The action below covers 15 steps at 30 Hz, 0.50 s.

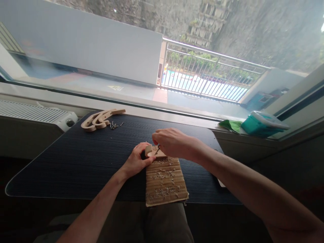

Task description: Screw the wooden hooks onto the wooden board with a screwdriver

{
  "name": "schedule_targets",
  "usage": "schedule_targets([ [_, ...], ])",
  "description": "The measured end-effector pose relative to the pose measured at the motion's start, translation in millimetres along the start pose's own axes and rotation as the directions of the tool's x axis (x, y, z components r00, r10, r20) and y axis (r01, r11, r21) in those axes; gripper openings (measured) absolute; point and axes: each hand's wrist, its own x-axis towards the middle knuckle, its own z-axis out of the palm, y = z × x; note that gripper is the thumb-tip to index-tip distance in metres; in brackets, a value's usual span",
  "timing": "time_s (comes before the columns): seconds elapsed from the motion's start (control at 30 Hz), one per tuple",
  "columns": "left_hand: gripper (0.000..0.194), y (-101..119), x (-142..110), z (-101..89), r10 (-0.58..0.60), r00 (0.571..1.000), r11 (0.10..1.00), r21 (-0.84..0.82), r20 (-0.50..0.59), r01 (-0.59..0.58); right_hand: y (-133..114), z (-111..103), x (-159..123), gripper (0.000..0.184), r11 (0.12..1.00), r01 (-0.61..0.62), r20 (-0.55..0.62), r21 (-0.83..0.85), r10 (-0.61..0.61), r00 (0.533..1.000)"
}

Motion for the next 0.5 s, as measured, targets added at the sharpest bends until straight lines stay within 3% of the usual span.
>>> schedule_targets([
  [0.1,0.035,-1,27,-3.2,-0.054,0.997,0.995,-0.078,0.058,0.059,13,0,10,0.018,0.997,-0.076,-0.027,0.002,0.076,0.997],
  [0.17,0.038,-1,48,-8.8,-0.099,0.980,0.989,-0.090,0.173,0.116,24,1,16,0.018,0.988,-0.153,-0.053,0.038,0.155,0.987],
  [0.27,0.037,1,76,-18.9,-0.126,0.907,0.988,-0.031,0.402,0.151,40,10,19,0.018,0.967,-0.195,-0.159,0.167,0.221,0.962],
  [0.33,0.039,3,86,-22.3,-0.115,0.857,0.990,-0.008,0.502,0.138,49,20,17,0.029,0.935,-0.162,-0.257,0.314,0.248,0.934],
  [0.4,0.043,3,89,-20.8,-0.104,0.840,0.991,-0.013,0.533,0.131,54,31,13,0.038,0.886,-0.123,-0.332,0.447,0.292,0.897],
  [0.5,0.038,-1,83,-12.7,-0.116,0.872,0.989,-0.022,0.476,0.144,58,43,6,0.032,0.835,-0.064,-0.392,0.547,0.323,0.861],
])
